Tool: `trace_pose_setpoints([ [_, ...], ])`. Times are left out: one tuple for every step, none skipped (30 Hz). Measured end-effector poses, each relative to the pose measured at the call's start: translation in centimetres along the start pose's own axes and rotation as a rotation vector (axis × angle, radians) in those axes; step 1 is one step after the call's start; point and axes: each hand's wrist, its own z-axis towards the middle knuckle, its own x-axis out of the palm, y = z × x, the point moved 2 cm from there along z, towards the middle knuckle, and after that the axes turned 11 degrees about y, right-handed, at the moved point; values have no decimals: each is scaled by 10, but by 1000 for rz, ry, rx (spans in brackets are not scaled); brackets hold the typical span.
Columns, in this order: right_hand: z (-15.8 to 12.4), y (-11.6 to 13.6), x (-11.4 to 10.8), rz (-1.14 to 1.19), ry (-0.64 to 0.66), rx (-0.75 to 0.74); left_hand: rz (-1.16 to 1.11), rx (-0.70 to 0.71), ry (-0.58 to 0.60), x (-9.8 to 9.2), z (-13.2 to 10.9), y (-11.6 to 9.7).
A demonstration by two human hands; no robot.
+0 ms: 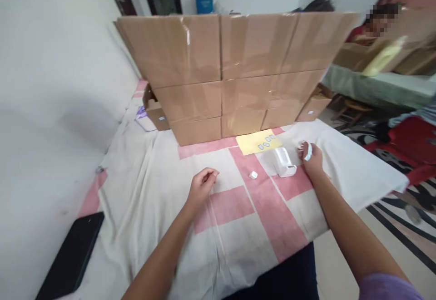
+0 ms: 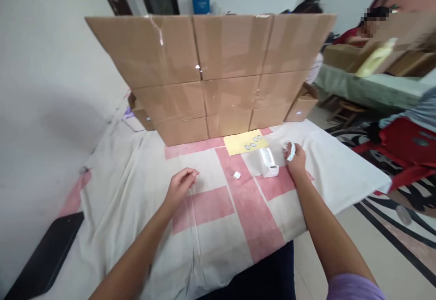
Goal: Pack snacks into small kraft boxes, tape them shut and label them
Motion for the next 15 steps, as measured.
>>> trace_pose_setpoints([
  [0,-2,1,-27,-10,-2,-19,0,3,-8,3,-9],
  [0,-3,2,-56,-19,-3,-34,1,6,-17,7,-20],
  [0,-4,2,-85,-28,-3,-48,4,13,-26,10,-32],
  [1,-5,2,-119,-38,-4,-64,9,13,-35,12,-45],
  [1,-5,3,-159,-48,-9,-87,39,23,-43,15,-59],
  [2,-6,3,-201,-58,-16,-131,141,50,-49,17,-75],
  [2,-6,4,-253,-78,-29,-156,240,91,-54,18,-91],
  [2,-6,5,-317,-103,-48,-150,308,125,-57,20,-105],
  [2,-7,5,-385,-133,-65,-110,322,153,-60,21,-117],
  [2,-7,5,-447,-162,-73,-42,328,193,-62,23,-127],
  [2,-8,5,-499,-185,-73,60,309,236,-64,24,-135],
  [2,-8,5,-549,-204,-68,162,282,318,-66,27,-140],
  [2,-8,6,-594,-214,-58,249,255,424,-68,29,-144],
  [3,-9,6,-629,-212,-35,313,221,533,-72,32,-145],
  [4,-10,6,-660,-203,-10,350,180,625,-76,34,-143],
])
